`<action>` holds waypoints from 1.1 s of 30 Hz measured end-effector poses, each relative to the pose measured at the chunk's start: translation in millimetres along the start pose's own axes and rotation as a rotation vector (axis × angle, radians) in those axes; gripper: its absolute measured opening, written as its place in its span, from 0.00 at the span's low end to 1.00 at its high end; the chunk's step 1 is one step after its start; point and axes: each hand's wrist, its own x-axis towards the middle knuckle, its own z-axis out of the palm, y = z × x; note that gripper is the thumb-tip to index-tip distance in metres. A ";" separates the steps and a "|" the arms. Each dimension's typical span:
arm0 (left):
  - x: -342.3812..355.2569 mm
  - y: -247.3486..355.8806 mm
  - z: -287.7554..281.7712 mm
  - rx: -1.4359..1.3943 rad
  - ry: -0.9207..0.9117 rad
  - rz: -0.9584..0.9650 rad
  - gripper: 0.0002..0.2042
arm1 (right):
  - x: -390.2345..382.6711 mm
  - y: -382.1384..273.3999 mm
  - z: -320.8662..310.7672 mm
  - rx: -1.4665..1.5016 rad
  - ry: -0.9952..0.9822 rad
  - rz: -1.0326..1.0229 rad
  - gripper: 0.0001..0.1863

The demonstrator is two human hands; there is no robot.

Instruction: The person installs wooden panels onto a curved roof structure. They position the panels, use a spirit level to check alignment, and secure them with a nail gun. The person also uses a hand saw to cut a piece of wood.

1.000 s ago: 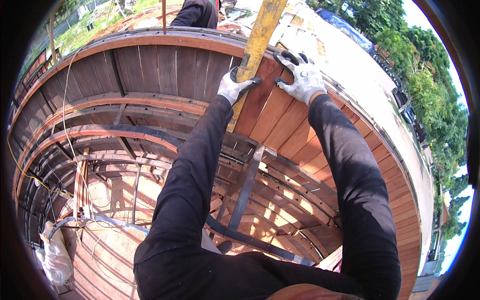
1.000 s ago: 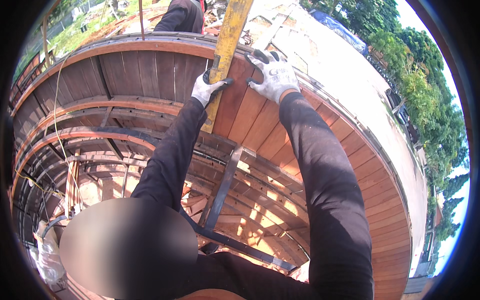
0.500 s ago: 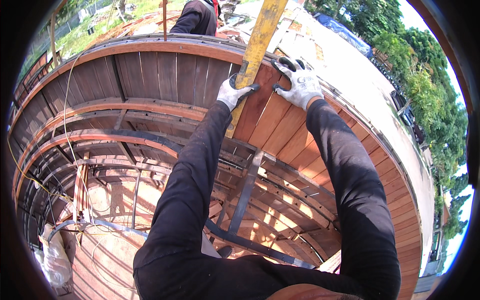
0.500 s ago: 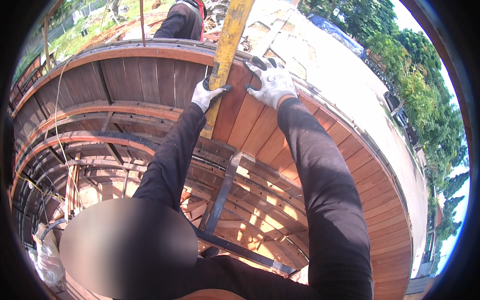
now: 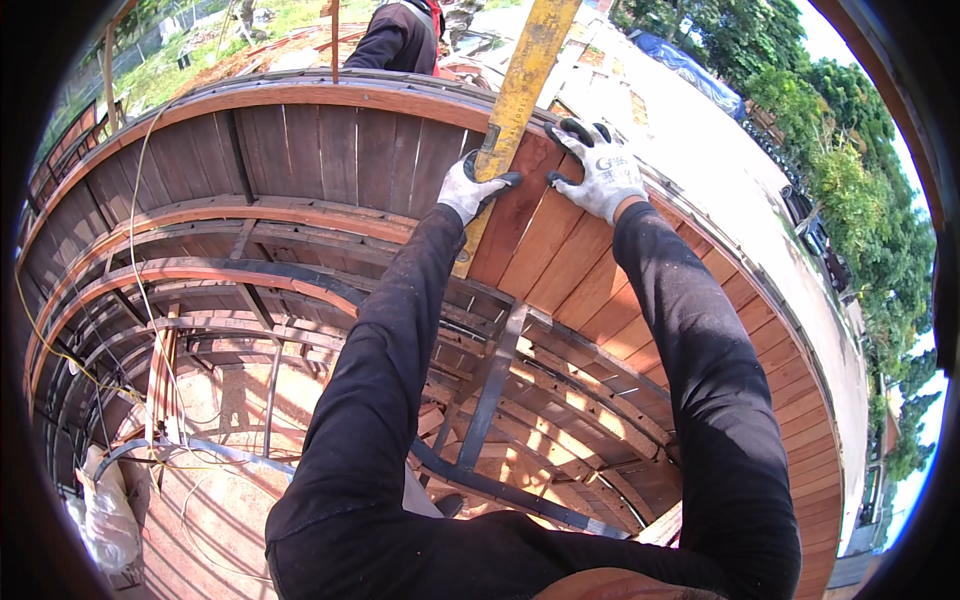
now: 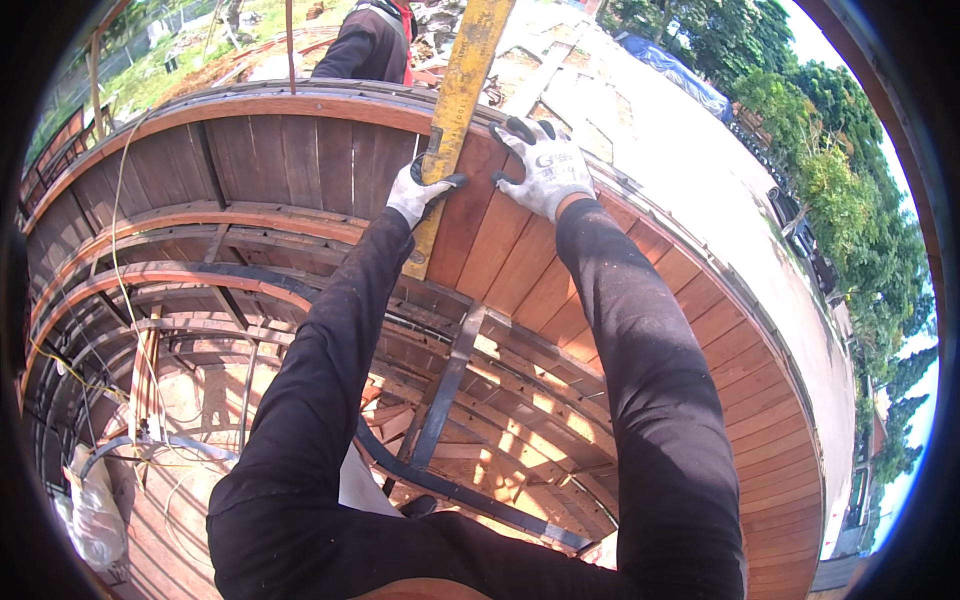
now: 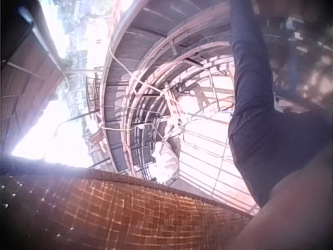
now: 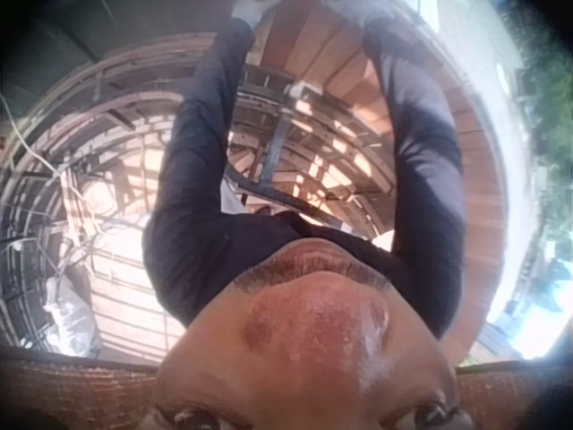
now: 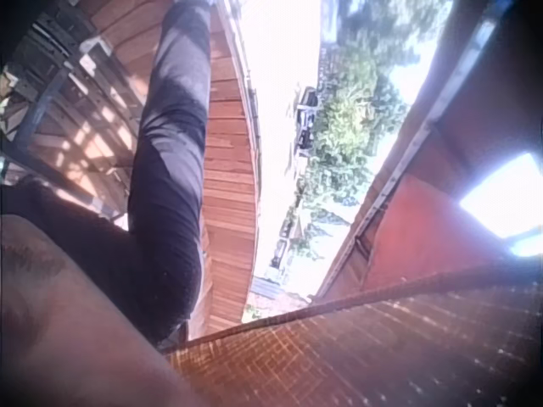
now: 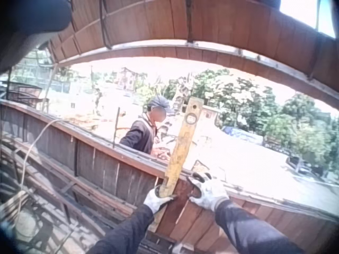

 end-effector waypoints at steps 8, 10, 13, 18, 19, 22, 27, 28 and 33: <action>-1.8 5.1 0.4 0.033 -0.016 -0.008 0.21 | 1.4 -0.1 3.2 -0.034 0.012 0.035 0.42; -0.7 2.7 1.0 0.045 -0.014 -0.019 0.24 | 1.1 1.6 3.7 -0.038 0.013 0.037 0.42; 4.4 -5.7 -5.3 0.030 -0.020 -0.044 0.31 | 1.8 0.3 3.2 -0.061 0.033 0.002 0.42; 3.2 -5.9 -5.6 0.053 -0.057 -0.033 0.31 | 0.3 -0.7 11.2 -0.072 0.084 0.027 0.40; 2.5 -2.4 -5.2 0.062 -0.076 -0.032 0.31 | -0.5 0.4 10.8 -0.096 0.075 0.043 0.40; 5.4 -5.1 -11.2 0.166 -0.096 -0.041 0.31 | -0.6 -0.4 11.8 -0.097 0.101 0.048 0.40; 5.0 7.0 -11.1 0.291 -0.139 -0.111 0.31 | -2.8 0.1 13.5 -0.015 0.105 0.072 0.41; 4.6 9.1 -9.5 0.314 -0.127 -0.128 0.31 | -3.9 -1.2 10.6 -0.012 0.098 0.068 0.41; 12.5 0.9 -11.7 0.578 -0.040 -0.123 0.36 | -8.6 3.3 11.4 -0.001 0.150 0.070 0.39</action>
